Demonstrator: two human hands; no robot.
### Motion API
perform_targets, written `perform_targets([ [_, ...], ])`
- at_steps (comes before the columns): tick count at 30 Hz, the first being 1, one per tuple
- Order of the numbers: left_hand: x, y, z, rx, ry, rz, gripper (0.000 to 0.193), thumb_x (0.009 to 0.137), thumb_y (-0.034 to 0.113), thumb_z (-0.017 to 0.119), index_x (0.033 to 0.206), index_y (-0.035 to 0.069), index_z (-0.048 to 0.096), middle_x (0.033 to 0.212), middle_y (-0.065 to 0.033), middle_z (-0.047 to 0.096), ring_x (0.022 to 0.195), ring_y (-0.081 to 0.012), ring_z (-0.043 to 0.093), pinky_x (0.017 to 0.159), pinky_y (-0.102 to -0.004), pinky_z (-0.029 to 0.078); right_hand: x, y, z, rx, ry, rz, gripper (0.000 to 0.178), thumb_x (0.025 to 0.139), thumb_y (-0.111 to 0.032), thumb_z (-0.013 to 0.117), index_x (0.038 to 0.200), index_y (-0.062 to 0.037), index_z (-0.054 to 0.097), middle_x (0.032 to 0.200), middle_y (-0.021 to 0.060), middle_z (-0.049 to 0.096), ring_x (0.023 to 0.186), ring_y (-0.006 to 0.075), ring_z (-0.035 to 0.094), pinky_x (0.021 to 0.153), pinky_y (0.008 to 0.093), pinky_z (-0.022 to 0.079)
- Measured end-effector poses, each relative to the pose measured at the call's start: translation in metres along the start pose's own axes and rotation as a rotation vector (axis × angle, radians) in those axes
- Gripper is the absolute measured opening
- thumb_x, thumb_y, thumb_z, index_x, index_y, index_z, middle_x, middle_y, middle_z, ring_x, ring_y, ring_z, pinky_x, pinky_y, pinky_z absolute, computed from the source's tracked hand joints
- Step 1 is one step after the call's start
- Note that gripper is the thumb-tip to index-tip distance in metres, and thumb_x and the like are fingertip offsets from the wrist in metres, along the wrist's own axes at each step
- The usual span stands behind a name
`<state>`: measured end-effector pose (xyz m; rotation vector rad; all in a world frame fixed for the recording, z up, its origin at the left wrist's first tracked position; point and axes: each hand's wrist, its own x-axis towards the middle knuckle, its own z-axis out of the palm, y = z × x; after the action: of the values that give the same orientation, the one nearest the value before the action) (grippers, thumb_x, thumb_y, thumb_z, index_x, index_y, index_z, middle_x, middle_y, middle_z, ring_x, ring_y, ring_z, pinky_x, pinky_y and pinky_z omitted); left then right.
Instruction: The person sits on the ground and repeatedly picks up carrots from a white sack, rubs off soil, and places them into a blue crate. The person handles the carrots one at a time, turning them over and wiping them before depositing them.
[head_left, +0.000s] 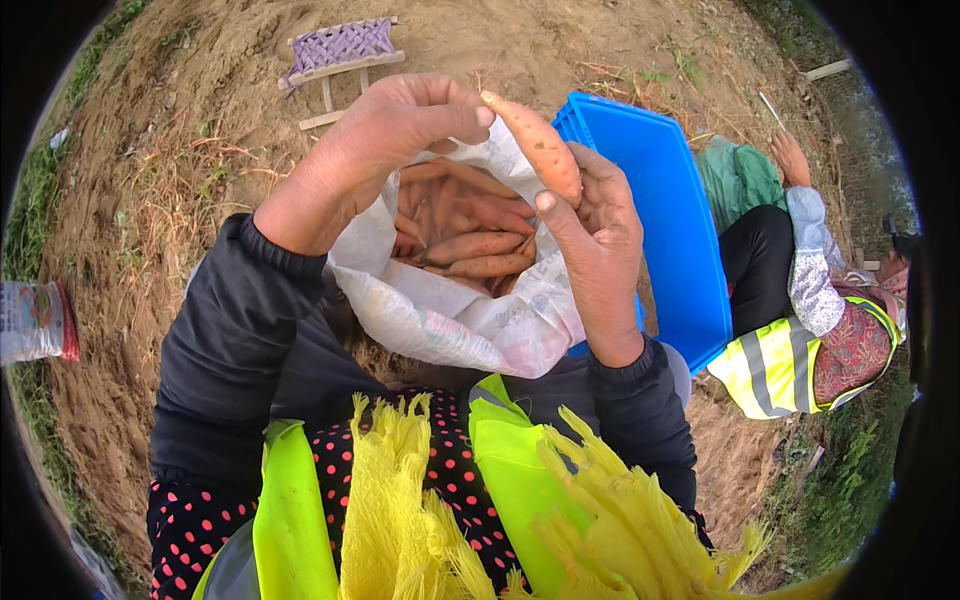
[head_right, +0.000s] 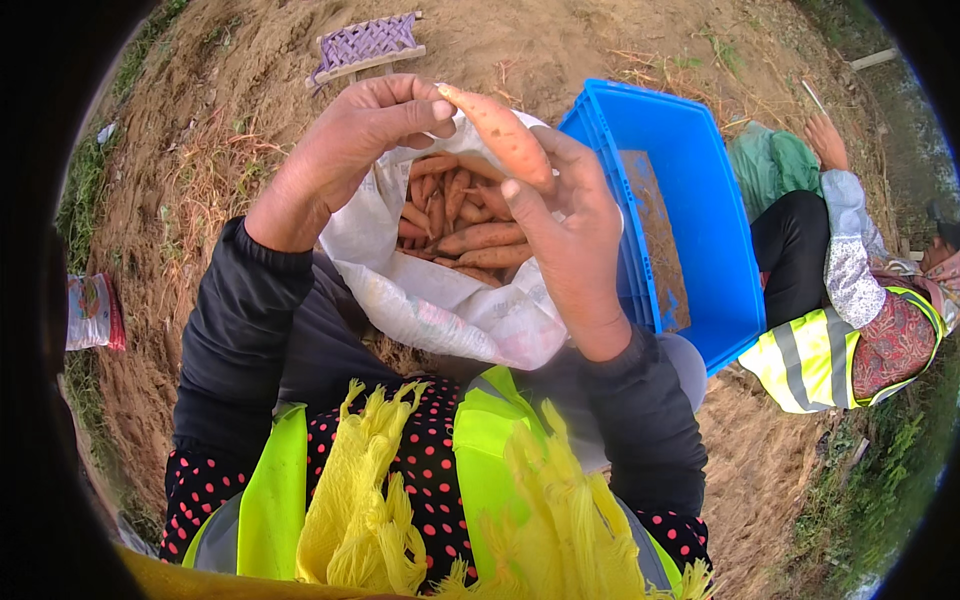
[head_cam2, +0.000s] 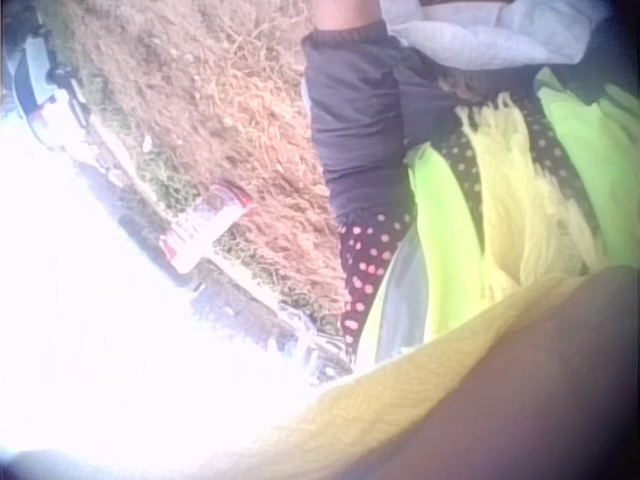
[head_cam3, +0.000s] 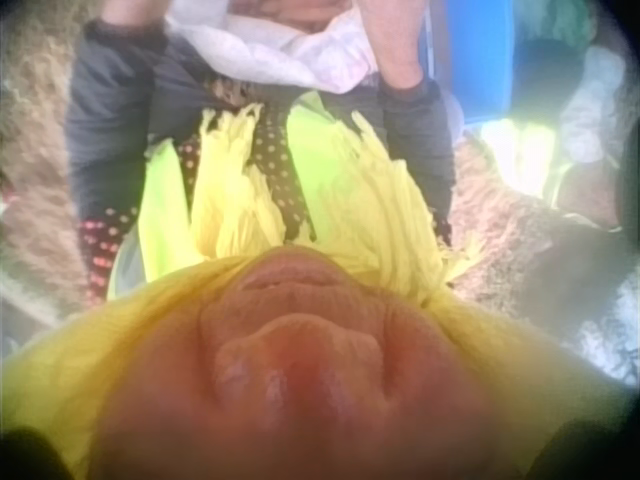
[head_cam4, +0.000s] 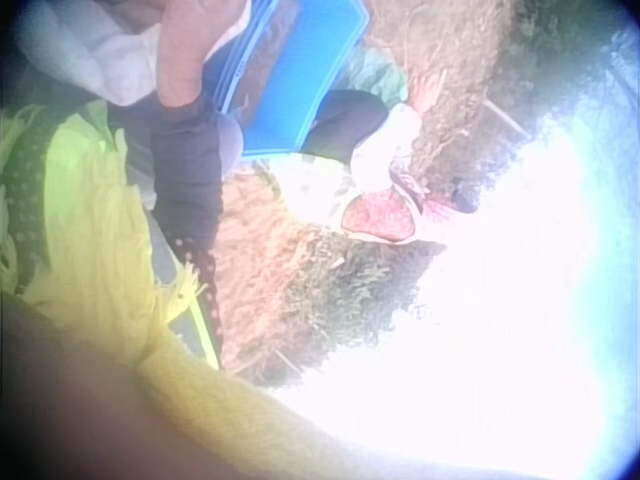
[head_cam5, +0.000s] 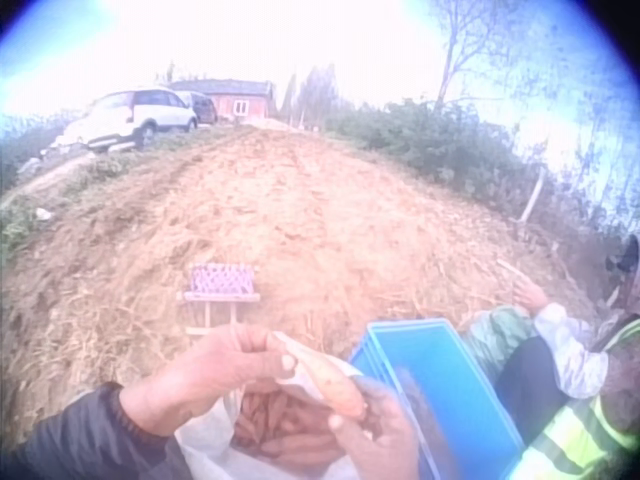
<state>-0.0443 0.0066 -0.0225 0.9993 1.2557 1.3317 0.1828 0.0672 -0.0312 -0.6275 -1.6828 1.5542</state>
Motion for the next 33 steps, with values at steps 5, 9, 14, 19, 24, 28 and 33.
perform_targets([
  [5, 0.001, -0.001, -0.002, -0.068, -0.005, -0.029, 0.011, 0.094, 0.023, 0.07, 0.096, 0.012, 0.071, 0.094, 0.0022, 0.071, 0.091, -0.0078, 0.065, 0.085, -0.0254, 0.049, -0.001, -0.001, 0.003, 0.01, -0.005, -0.004, 0.048, 0.094, -0.009, 0.069, 0.135, 0.0034, 0.047, 0.122, 0.0144, 0.062, 0.109, 0.0174, 0.062, 0.095, 0.0311, 0.05],
  [9, 0.001, -0.002, -0.003, -0.081, -0.026, 0.017, 0.009, 0.094, 0.022, 0.069, 0.096, 0.013, 0.071, 0.093, 0.0023, 0.071, 0.091, -0.0078, 0.065, 0.086, -0.0253, 0.049, 0.0, -0.003, 0.002, 0.034, -0.033, 0.051, 0.052, 0.093, -0.019, 0.071, 0.135, 0.003, 0.049, 0.117, 0.012, 0.065, 0.096, 0.014, 0.063, 0.083, 0.0277, 0.05],
  [14, 0.0, 0.0, -0.001, -0.067, -0.035, 0.06, 0.01, 0.094, 0.022, 0.07, 0.096, 0.012, 0.071, 0.093, 0.002, 0.071, 0.091, -0.0078, 0.065, 0.086, -0.0252, 0.049, 0.0, -0.006, 0.001, 0.045, -0.004, 0.081, 0.055, 0.094, -0.026, 0.071, 0.136, 0.0018, 0.051, 0.112, 0.0084, 0.067, 0.087, 0.0113, 0.061, 0.073, 0.0246, 0.046],
  [19, 0.0, 0.004, -0.002, -0.042, -0.061, 0.1, 0.014, 0.094, 0.023, 0.071, 0.099, 0.01, 0.072, 0.093, 0.0006, 0.072, 0.091, -0.0083, 0.066, 0.085, -0.0248, 0.05, 0.0, -0.009, 0.0, 0.096, -0.012, 0.086, 0.053, 0.094, -0.019, 0.071, 0.135, 0.0058, 0.048, 0.128, 0.0153, 0.06, 0.118, 0.0184, 0.058, 0.1, 0.0331, 0.047],
  [24, 0.0, 0.006, -0.004, -0.036, -0.059, 0.06, 0.02, 0.094, 0.025, 0.072, 0.104, 0.008, 0.073, 0.094, -0.0005, 0.072, 0.092, -0.009, 0.067, 0.085, -0.0247, 0.051, 0.001, -0.009, 0.0, 0.118, -0.009, 0.065, 0.051, 0.094, -0.015, 0.071, 0.135, 0.0058, 0.047, 0.129, 0.0163, 0.059, 0.12, 0.0192, 0.057, 0.102, 0.0336, 0.046],
  [28, -0.002, 0.007, -0.002, -0.027, -0.055, 0.074, 0.022, 0.094, 0.025, 0.072, 0.105, 0.007, 0.073, 0.095, -0.0006, 0.072, 0.092, -0.009, 0.067, 0.086, -0.0249, 0.051, 0.002, -0.007, 0.0, 0.131, -0.004, 0.051, 0.049, 0.095, -0.013, 0.07, 0.134, 0.0058, 0.048, 0.13, 0.0164, 0.058, 0.12, 0.0195, 0.057, 0.103, 0.0339, 0.045],
  [33, -0.001, 0.007, -0.002, -0.046, -0.078, 0.046, 0.022, 0.094, 0.026, 0.071, 0.105, 0.007, 0.073, 0.094, -0.0003, 0.072, 0.091, -0.0089, 0.067, 0.086, -0.0248, 0.051, 0.001, -0.007, 0.0, 0.113, -0.024, 0.011, 0.048, 0.095, -0.011, 0.069, 0.134, 0.006, 0.048, 0.13, 0.0159, 0.058, 0.12, 0.0194, 0.057, 0.103, 0.034, 0.046],
])
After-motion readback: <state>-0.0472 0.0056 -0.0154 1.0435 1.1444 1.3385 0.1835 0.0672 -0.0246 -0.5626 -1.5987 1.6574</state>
